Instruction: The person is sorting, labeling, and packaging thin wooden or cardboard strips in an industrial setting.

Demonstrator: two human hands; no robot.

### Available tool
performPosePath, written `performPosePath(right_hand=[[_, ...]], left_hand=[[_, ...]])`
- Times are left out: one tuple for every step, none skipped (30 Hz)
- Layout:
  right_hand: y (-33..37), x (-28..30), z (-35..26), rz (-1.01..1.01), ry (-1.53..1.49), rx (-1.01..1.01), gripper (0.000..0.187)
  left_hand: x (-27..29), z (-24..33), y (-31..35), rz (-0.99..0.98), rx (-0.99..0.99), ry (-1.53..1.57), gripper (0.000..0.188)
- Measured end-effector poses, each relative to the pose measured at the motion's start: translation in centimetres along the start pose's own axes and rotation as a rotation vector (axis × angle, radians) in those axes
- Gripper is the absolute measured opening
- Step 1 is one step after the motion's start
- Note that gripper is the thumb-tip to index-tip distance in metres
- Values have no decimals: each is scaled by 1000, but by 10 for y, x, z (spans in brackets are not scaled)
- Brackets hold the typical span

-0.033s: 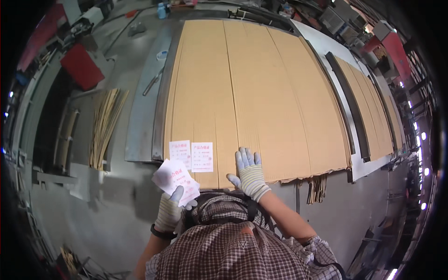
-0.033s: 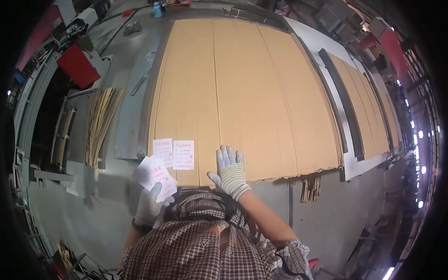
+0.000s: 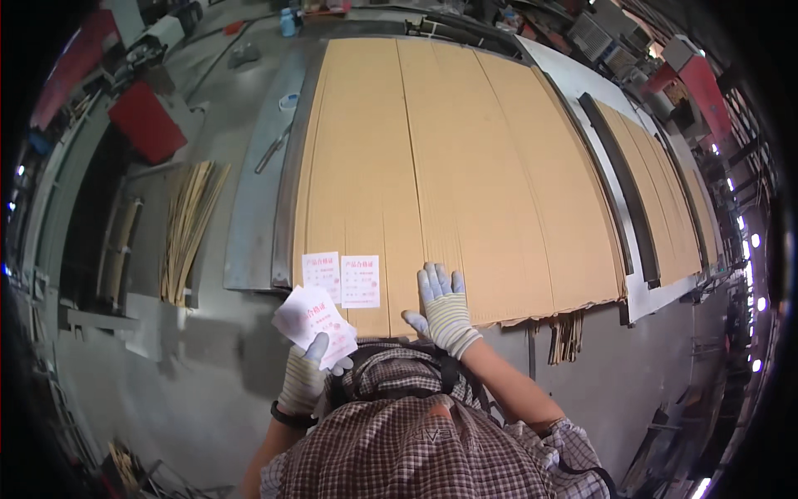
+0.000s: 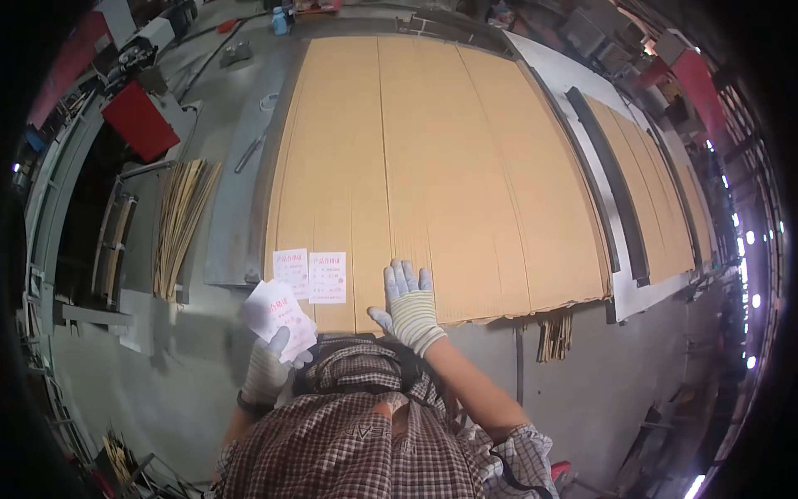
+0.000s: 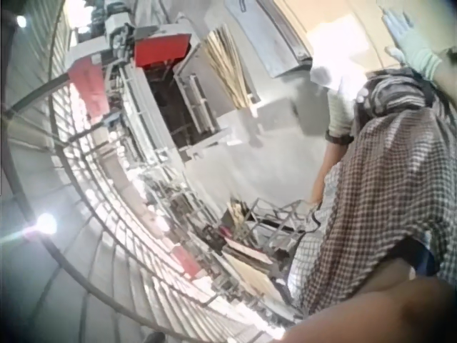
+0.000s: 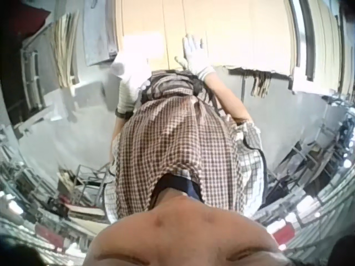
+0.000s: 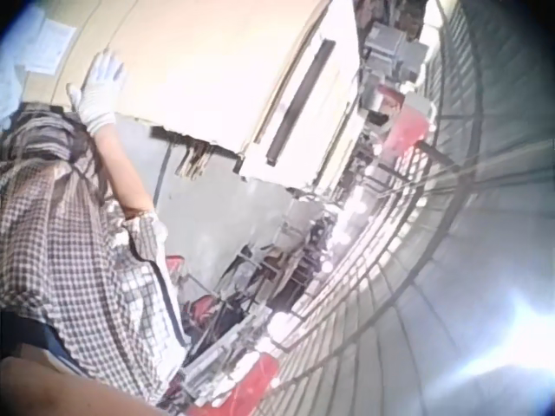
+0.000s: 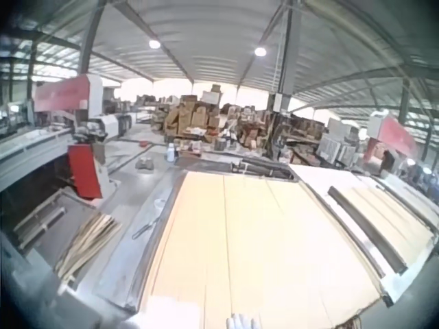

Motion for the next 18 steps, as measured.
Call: performPosePath(right_hand=[[-2,4,-1,15,1,0,93],[-3,8,-2,-30,-21,8,93],[-6,10,-7,-77,-46,25,93],[-9,15,-6,21,-107,44,85],[-9,22,-3,33,-109,49,85],[-14,43,-9,48,-328,52,80],[-15,60,-13,58,-545,47,74],[-13,65,-22,190,-714,1,59],[-9,80,-32,188,-718,5,59],[-8,93,-44,44,-845,-52,48],[-6,99,-51,-97,-963,-120,37],[-4,97,-53,-6,-936,-108,31],[0,96,-53,-10,-933,-112,31],[4,94,-52,-32,-1142,-187,29],[10,93,-50,-54,-1351,-265,27],[13,88,-48,-59,-1559,-327,19],[9,88,-45,-66,-1556,-334,19],[1,92,-40,9,-1455,-329,19]], left_hand=[[-3,-1,1,-4,-13,-6,35],[-7,-4,2,-19,-27,25,35],[-9,-6,3,-26,-42,57,35],[-13,-6,3,-71,-39,81,32],[-16,-4,4,-69,-52,75,32],[-19,0,4,-112,-37,58,31],[-27,4,5,-163,-18,41,31],[-39,11,4,-138,-3,108,35],[-37,9,-1,-132,-4,108,35],[-32,1,-9,-195,-20,12,37],[-32,-1,-14,-268,-32,-85,39],[-38,2,-16,-249,-31,-66,40],[-39,2,-15,-251,-27,-62,40],[-38,3,-14,-234,-48,-100,39],[-38,3,-12,-216,-69,-138,38],[-37,5,-11,-216,-62,-133,38],[-34,8,-10,-200,-48,-62,38],[-30,7,-11,-188,-27,8,38]])
Point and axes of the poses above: each hand's wrist, its own y-axis away from the middle knuckle, its own x-axis out of the back of the hand, z = x × y, the point moved 2 cm from there along -y, towards the middle knuckle
